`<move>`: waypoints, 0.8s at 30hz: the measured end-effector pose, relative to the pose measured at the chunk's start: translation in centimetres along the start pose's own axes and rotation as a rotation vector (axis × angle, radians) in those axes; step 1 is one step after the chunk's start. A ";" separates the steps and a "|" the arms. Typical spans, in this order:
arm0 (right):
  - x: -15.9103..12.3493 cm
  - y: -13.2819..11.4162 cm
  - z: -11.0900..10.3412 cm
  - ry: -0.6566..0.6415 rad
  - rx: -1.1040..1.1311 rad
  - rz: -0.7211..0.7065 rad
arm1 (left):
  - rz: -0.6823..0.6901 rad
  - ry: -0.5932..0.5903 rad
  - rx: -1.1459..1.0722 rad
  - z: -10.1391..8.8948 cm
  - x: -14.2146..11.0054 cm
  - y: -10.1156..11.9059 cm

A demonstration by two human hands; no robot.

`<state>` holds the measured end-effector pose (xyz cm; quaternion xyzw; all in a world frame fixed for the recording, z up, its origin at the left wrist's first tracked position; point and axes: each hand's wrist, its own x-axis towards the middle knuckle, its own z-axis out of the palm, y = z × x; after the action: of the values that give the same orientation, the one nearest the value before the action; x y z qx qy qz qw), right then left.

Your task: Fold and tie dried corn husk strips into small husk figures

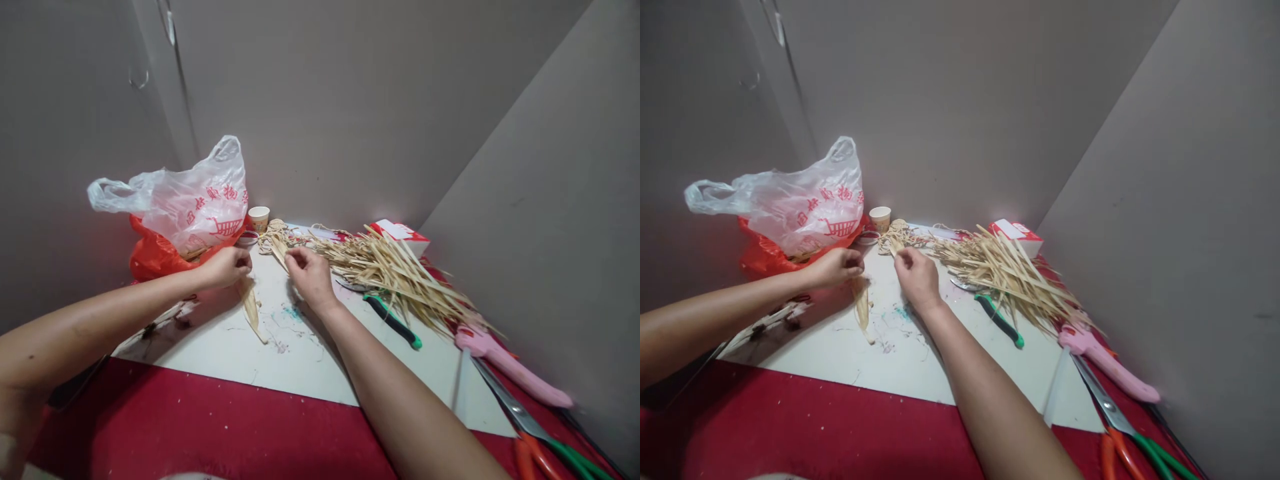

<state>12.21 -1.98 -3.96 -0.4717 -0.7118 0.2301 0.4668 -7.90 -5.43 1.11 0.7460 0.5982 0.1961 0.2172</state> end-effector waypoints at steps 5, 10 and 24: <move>-2.5 -3.1 0.9 -0.450 -0.258 -0.096 | -0.065 0.059 -0.415 -3.7 -2.3 2.1; -4.2 -5.2 1.1 -0.622 -0.500 -0.202 | -0.073 0.176 -0.473 -9.0 -5.7 5.4; -1.4 -1.0 1.6 -0.356 0.267 0.267 | -0.275 -0.448 0.156 -12.6 -14.4 3.4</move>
<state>10.54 -3.48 -4.53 -0.4479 -0.6774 0.4611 0.3577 -15.14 -19.05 12.95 0.6970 0.6444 -0.0518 0.3103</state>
